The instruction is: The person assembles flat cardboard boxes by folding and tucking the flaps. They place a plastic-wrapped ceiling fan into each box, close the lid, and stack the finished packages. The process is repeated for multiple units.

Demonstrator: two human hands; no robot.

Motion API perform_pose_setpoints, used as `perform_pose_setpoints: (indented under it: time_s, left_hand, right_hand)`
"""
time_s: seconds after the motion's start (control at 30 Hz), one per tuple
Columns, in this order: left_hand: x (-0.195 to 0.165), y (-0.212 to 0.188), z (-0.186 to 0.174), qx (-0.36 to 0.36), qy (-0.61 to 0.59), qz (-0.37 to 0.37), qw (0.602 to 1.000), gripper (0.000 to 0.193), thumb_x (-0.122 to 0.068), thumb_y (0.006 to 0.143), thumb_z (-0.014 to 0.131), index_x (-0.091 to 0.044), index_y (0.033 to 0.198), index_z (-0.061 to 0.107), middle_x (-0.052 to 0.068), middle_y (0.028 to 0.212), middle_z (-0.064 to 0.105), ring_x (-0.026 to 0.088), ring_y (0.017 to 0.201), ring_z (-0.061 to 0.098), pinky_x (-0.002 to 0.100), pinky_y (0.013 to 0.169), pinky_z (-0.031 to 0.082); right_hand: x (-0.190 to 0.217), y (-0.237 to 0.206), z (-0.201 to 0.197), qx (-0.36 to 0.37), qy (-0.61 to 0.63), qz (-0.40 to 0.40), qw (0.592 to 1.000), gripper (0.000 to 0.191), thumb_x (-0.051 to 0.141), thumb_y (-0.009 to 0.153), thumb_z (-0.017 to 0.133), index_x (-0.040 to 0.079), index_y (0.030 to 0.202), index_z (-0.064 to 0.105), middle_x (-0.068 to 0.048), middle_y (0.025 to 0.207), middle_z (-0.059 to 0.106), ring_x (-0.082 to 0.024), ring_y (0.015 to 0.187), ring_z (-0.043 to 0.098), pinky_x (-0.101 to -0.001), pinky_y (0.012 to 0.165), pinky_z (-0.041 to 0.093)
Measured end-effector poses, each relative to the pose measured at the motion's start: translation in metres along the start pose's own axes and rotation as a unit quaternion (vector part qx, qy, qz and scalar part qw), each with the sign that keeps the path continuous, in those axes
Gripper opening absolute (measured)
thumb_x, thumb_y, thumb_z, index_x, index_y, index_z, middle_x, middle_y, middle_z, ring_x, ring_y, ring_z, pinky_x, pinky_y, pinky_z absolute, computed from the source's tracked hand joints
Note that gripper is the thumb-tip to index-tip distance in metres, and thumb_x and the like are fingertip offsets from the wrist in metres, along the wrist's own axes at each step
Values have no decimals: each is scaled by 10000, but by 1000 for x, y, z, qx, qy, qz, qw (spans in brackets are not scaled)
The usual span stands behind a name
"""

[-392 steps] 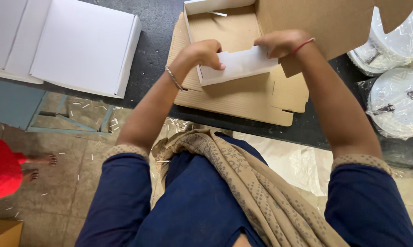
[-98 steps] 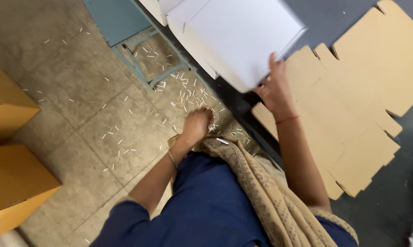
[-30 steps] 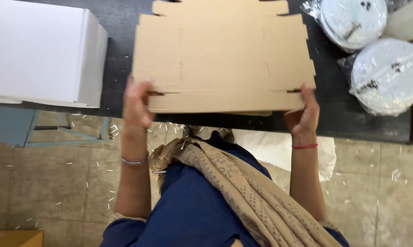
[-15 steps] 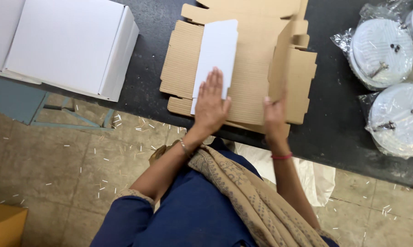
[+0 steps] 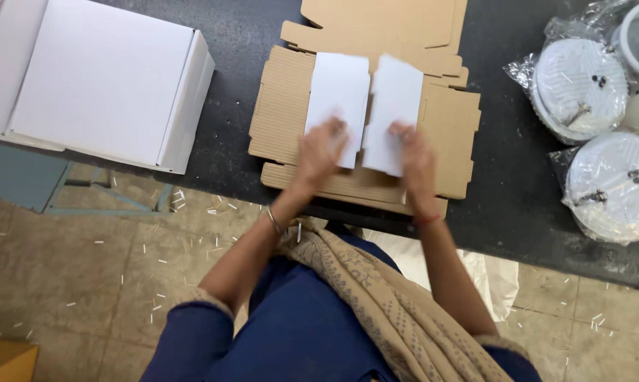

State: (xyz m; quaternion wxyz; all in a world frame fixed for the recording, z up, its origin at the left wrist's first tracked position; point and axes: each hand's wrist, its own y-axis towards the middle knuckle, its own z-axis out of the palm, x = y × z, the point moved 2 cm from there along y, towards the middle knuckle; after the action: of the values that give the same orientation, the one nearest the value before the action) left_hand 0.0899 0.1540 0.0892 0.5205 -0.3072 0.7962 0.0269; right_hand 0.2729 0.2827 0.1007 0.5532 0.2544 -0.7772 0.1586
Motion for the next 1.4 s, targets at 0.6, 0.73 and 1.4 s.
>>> perform_pose_setpoints:
  time_s: [0.6,0.73,1.4]
  left_hand:
    - [-3,105,-46,-182,54,143,971,561,-189,970,553,-127,1524,488,91,1343,542,254,1105,531,400,972,489]
    - [-15,96,-40,-172,264,208,926,524,-204,987,522,-116,1503,547,85,1364,527,251,977,481,386,899,430]
    - [-17,181,-88,-110,-103,200,968,561,-406,984,349,-33,726,679,142,880,793,256,846,729,361,826,533]
  right_hand:
    - [-48,96,-11,-114,113,-4,987,731,117,967,666,37,1588,288,-117,1300,562,-138,893,531,-277,789,522]
    - [-39,99,-1,-121,-302,-117,938,565,149,1057,590,64,1596,445,-186,1227,532,-329,1107,512,-445,1020,434]
    - [2,138,-41,98,100,-173,975,497,461,1170,556,-17,1035,575,-119,1366,654,-228,1264,661,-378,1095,523]
